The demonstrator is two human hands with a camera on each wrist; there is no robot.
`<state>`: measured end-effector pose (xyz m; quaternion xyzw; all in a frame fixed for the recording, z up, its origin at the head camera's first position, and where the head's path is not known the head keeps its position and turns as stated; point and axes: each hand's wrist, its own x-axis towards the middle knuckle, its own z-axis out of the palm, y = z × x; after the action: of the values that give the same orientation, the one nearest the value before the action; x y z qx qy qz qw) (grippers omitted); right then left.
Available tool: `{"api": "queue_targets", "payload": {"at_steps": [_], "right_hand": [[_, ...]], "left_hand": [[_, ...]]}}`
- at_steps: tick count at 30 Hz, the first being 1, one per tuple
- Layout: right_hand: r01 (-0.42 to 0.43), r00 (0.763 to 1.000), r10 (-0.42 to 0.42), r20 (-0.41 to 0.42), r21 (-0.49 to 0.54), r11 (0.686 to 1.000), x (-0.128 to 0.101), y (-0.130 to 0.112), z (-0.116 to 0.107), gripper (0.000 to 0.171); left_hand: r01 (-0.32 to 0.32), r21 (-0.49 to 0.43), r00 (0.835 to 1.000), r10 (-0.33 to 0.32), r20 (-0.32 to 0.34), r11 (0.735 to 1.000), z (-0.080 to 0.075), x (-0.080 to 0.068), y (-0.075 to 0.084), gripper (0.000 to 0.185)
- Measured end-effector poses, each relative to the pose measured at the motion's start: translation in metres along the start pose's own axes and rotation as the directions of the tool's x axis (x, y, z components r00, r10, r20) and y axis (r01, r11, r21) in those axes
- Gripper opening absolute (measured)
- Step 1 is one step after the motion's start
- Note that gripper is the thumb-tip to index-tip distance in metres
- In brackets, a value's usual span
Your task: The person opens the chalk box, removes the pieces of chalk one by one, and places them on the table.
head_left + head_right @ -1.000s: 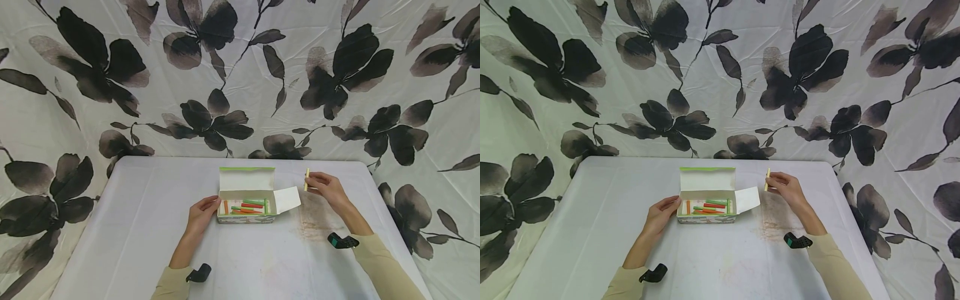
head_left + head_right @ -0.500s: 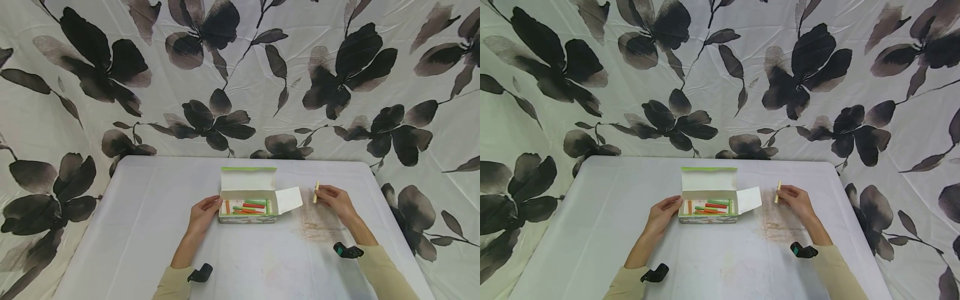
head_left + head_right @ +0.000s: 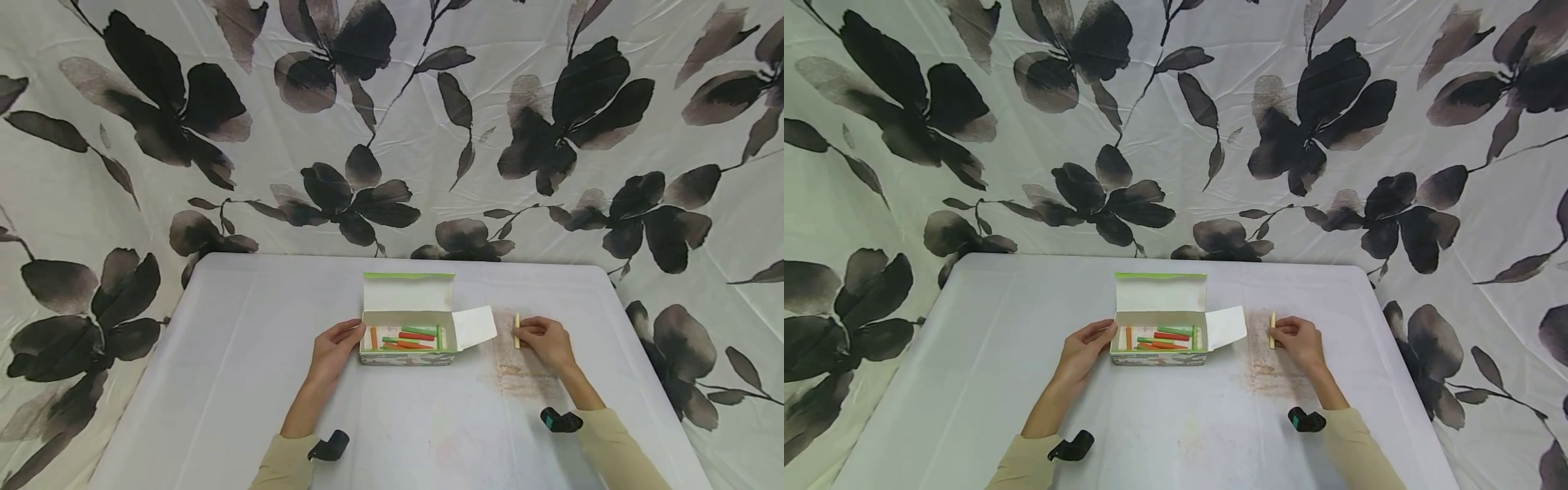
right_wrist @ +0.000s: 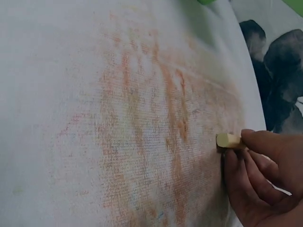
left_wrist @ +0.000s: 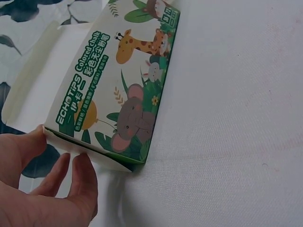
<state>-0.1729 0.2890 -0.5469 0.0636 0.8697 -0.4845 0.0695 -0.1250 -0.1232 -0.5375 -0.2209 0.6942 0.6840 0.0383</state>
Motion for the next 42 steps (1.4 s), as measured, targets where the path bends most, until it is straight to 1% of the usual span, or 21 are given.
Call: {"api": "queue_targets", "payload": {"at_steps": [4, 10, 13, 17, 19, 22, 26, 30, 37, 42], "right_hand": [[0.032, 0.999, -0.034, -0.040, -0.068, 0.997, -0.001, -0.001, 0.002, 0.031], [0.035, 0.997, -0.043, -0.065, -0.116, 0.993, -0.001, -0.008, -0.001, 0.027], [0.042, 0.996, -0.054, -0.073, -0.156, 0.987, -0.002, -0.015, -0.004, 0.026], [0.074, 0.991, -0.096, -0.090, -0.220, 0.973, -0.002, -0.027, -0.008, 0.027], [0.095, 0.988, -0.119, -0.094, -0.229, 0.969, -0.002, -0.034, -0.010, 0.028], [0.128, 0.985, -0.150, -0.088, -0.218, 0.967, 0.000, -0.044, -0.013, 0.029], [0.177, 0.979, -0.190, -0.071, -0.162, 0.971, 0.002, -0.056, -0.015, 0.028], [0.224, 0.971, -0.233, -0.057, -0.136, 0.965, 0.004, -0.069, -0.015, 0.025], [0.287, 0.956, -0.293, -0.034, -0.117, 0.951, 0.007, -0.088, -0.008, 0.023], [0.340, 0.940, -0.341, 0.010, -0.108, 0.934, 0.007, -0.103, 0.000, 0.021]], "left_hand": [[0.004, 0.007, 1.000, -0.004, 0.000, 1.000, 0.001, 0.000, 0.000, 0.039], [-0.004, 0.006, 1.000, 0.004, 0.003, 1.000, 0.001, 0.000, 0.000, 0.040], [-0.001, 0.001, 1.000, 0.001, 0.004, 1.000, 0.001, 0.001, 0.000, 0.040], [0.007, 0.001, 1.000, -0.007, 0.013, 1.000, 0.001, 0.002, 0.002, 0.039], [0.011, 0.006, 1.000, -0.011, 0.016, 1.000, 0.001, 0.003, 0.003, 0.039], [0.021, 0.010, 1.000, -0.022, 0.020, 1.000, 0.001, 0.004, 0.004, 0.039], [0.041, 0.012, 0.999, -0.041, 0.025, 0.999, 0.001, 0.006, 0.004, 0.039], [0.046, 0.009, 0.998, -0.046, 0.033, 0.999, 0.000, 0.007, 0.005, 0.040], [0.034, -0.016, 0.998, -0.033, 0.055, 0.999, -0.001, 0.004, 0.006, 0.039], [0.032, -0.008, 0.997, -0.032, 0.066, 0.999, -0.002, 0.003, 0.005, 0.040]]}}
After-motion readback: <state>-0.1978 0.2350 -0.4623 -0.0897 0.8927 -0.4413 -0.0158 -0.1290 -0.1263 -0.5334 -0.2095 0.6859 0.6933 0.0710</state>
